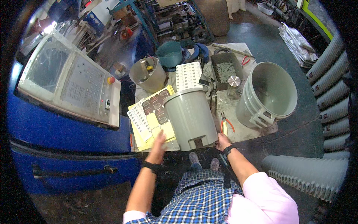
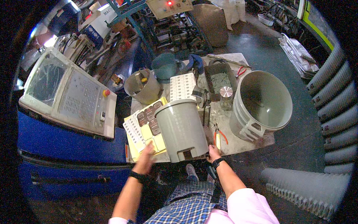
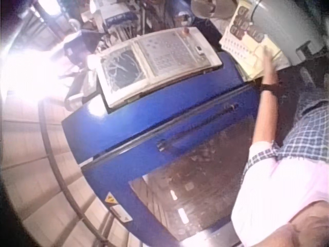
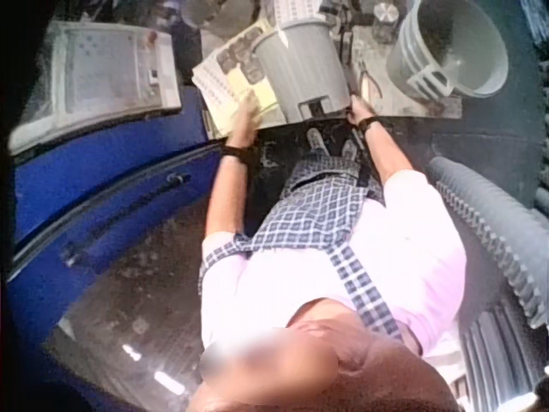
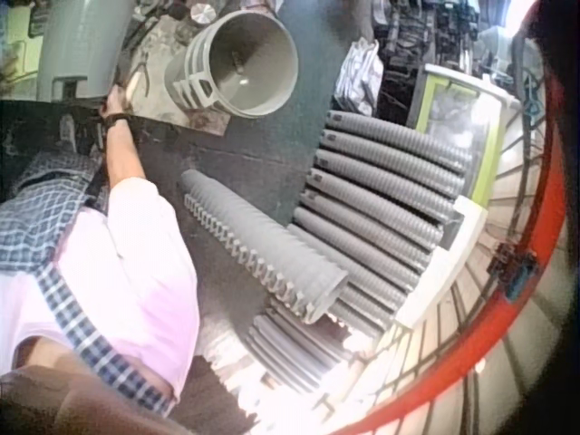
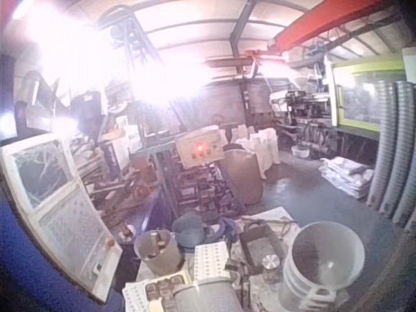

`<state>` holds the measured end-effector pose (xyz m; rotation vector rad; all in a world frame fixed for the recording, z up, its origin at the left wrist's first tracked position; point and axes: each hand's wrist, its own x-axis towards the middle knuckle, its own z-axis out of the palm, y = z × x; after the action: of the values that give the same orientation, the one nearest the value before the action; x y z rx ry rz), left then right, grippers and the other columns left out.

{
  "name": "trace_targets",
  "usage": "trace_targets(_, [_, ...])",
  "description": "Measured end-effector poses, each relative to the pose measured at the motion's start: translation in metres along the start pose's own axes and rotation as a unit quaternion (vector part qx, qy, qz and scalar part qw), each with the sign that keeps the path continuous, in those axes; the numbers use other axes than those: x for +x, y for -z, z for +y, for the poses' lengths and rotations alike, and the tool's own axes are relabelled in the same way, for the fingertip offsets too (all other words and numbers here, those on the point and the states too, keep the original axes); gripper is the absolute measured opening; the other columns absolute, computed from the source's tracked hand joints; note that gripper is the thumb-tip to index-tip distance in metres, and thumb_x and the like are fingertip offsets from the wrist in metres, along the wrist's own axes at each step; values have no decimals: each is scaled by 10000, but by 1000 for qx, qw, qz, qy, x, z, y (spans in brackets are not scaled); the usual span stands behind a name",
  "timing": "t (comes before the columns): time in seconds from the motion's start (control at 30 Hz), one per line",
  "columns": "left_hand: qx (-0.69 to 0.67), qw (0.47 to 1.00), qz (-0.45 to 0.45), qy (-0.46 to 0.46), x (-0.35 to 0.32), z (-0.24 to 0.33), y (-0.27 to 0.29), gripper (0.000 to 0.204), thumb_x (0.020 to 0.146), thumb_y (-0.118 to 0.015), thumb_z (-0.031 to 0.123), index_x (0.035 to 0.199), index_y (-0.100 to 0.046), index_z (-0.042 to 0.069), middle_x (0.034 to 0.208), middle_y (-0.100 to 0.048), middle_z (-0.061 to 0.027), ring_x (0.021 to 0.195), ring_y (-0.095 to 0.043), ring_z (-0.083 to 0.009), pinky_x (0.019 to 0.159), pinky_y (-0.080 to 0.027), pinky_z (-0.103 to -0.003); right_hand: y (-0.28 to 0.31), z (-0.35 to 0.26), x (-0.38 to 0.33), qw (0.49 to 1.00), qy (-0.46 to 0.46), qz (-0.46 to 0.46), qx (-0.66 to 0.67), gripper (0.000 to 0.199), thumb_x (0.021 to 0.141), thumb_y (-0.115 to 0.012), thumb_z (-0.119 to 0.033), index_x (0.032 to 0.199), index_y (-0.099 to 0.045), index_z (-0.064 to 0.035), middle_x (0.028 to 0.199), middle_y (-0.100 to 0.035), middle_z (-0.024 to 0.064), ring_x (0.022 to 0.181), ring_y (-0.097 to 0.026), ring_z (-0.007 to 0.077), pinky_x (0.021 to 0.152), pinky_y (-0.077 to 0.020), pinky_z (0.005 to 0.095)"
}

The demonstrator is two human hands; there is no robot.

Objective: The person retrieves gray plastic buckets from a machine, trims excess plastic from the rim with pliers, smooths the edges with a sanding block, and applies labels to the sides. The finished buckets are stacked on the workbench.

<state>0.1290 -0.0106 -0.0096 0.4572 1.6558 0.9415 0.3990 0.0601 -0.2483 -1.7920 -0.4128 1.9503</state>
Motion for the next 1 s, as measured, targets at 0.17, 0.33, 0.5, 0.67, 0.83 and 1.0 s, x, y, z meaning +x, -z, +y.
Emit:
trace_targets(0.17, [73,988,-36,-132,51,-75,-29,769,845,-588,253,1423,-145,5,1464,-194,-187,1357,-183,-276,1089,-179,-343,-27,-9,-16,977,183,76,-81,353,908,-480,-258,1113,-575,13,1027,-619,114,953,-561,218,799,-441,329])
trace_targets(0.33, [50,990,-90,-97,59,-79,-14,786,824,-611,205,1422,-142,4,1460,-206,-192,1354,-196,-277,1089,-186,-341,-26,-15,-37,972,192,94,-99,351,908,-465,-249,1095,-591,21,1036,-637,132,967,-582,209,829,-436,315])
trace_targets(0.5, [73,983,-127,-110,61,-74,-9,783,812,-627,191,1418,-168,1,1448,-237,-196,1342,-236,-272,1083,-206,-342,-31,-14,-54,926,221,198,-234,366,933,-396,-272,1114,-585,-16,990,-637,161,916,-600,271,806,-442,348])
trace_targets(0.67, [-42,993,-110,-30,95,-84,33,643,854,-592,201,1383,-281,11,1411,-318,-155,1292,-317,-235,1046,-286,-328,-25,-21,-60,971,136,138,-143,418,940,-358,-317,1093,-582,1,921,-635,145,878,-590,244,754,-456,346])
trace_targets(0.83, [48,987,151,-30,185,-122,91,531,785,-606,129,1261,-438,-39,1237,-494,-197,1085,-507,-278,922,-400,-342,-16,-31,-80,942,168,210,-203,359,934,-396,-283,1113,-577,-30,884,-607,80,708,-572,137,548,-465,261])
trace_targets(1.0, [285,902,320,-38,235,-124,98,640,693,-711,194,1209,-430,-60,1182,-480,-251,1098,-459,-383,954,-360,-441,-41,-54,-113,858,338,223,-315,237,898,-456,-138,1035,-583,9,930,-595,115,826,-557,222,752,-450,325])
